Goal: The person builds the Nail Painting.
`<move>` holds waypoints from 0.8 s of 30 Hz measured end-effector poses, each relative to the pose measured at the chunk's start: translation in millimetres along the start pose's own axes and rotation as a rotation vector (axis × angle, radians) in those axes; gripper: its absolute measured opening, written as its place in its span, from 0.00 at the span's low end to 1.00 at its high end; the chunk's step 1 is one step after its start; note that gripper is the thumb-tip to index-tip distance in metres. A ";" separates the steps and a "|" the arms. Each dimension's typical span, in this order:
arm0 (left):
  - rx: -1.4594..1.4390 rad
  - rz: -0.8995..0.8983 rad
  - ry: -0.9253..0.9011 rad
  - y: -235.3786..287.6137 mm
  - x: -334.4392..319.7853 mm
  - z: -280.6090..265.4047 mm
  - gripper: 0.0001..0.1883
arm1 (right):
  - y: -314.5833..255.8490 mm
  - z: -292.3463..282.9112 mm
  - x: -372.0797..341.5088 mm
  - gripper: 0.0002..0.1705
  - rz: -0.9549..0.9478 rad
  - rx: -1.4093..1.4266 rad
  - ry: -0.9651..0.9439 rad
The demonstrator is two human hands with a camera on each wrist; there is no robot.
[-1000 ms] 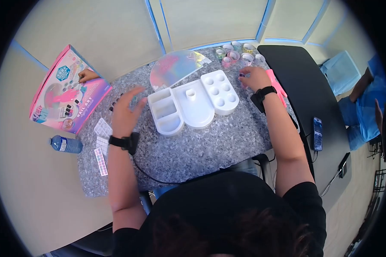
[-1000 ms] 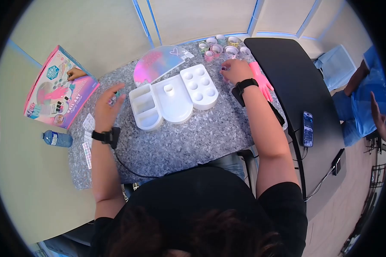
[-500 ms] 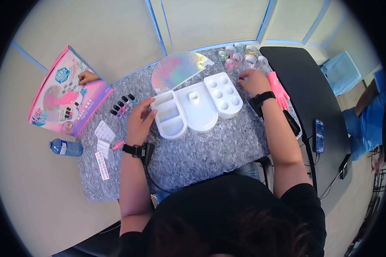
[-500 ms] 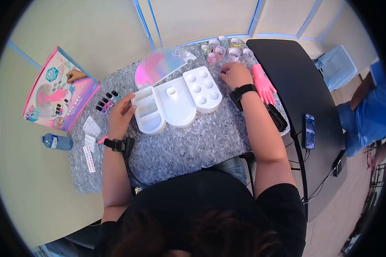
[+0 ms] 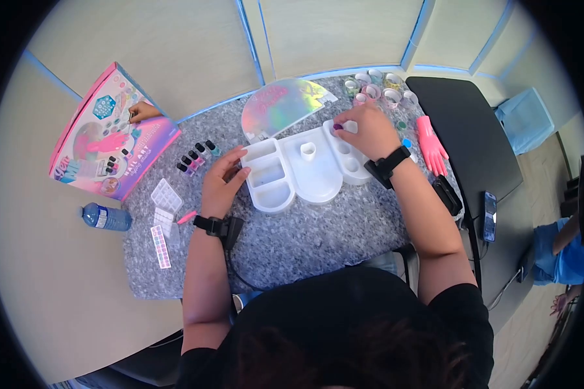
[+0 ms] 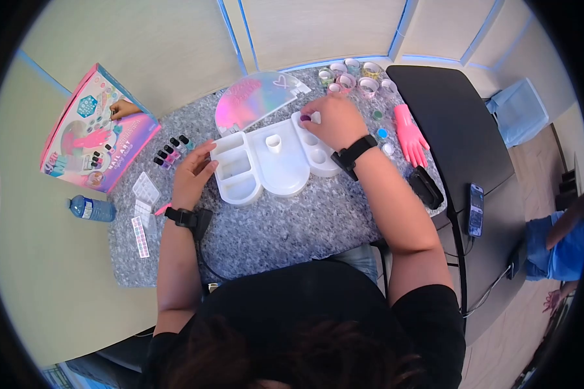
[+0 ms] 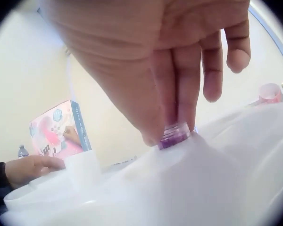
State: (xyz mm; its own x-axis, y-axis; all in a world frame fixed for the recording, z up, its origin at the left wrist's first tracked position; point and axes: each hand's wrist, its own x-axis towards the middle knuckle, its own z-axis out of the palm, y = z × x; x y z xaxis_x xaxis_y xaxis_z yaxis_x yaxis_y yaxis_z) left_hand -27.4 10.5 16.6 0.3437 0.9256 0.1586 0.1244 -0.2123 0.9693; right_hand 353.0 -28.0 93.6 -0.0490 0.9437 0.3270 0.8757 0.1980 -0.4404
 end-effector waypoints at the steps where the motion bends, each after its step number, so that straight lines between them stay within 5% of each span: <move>1: 0.003 0.001 -0.001 -1.3 1.5 -1.3 0.22 | 1.3 5.0 -0.8 0.13 0.026 -0.023 -0.009; 10: 0.015 -0.012 0.005 2.1 0.1 0.6 0.22 | 2.6 7.2 -2.4 0.13 -0.083 -0.193 -0.062; 12: 0.016 -0.013 -0.006 3.4 1.6 0.9 0.23 | 26.7 -0.8 -7.3 0.13 -0.105 -0.064 0.142; 19: 0.006 -0.015 -0.004 1.9 -1.4 1.9 0.23 | 111.5 -33.3 -23.9 0.14 0.524 -0.553 -0.034; 24: 0.057 0.005 -0.012 6.0 0.5 4.0 0.23 | 116.5 -34.5 -21.4 0.13 0.480 -0.382 0.019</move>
State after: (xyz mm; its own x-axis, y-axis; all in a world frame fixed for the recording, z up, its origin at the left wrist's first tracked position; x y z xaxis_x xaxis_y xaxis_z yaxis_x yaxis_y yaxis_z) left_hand -22.8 8.5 21.7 0.3555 0.9207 0.1611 0.1748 -0.2348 0.9562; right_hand 472.6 -34.3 64.2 0.3990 0.8984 0.1833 0.9084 -0.3601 -0.2124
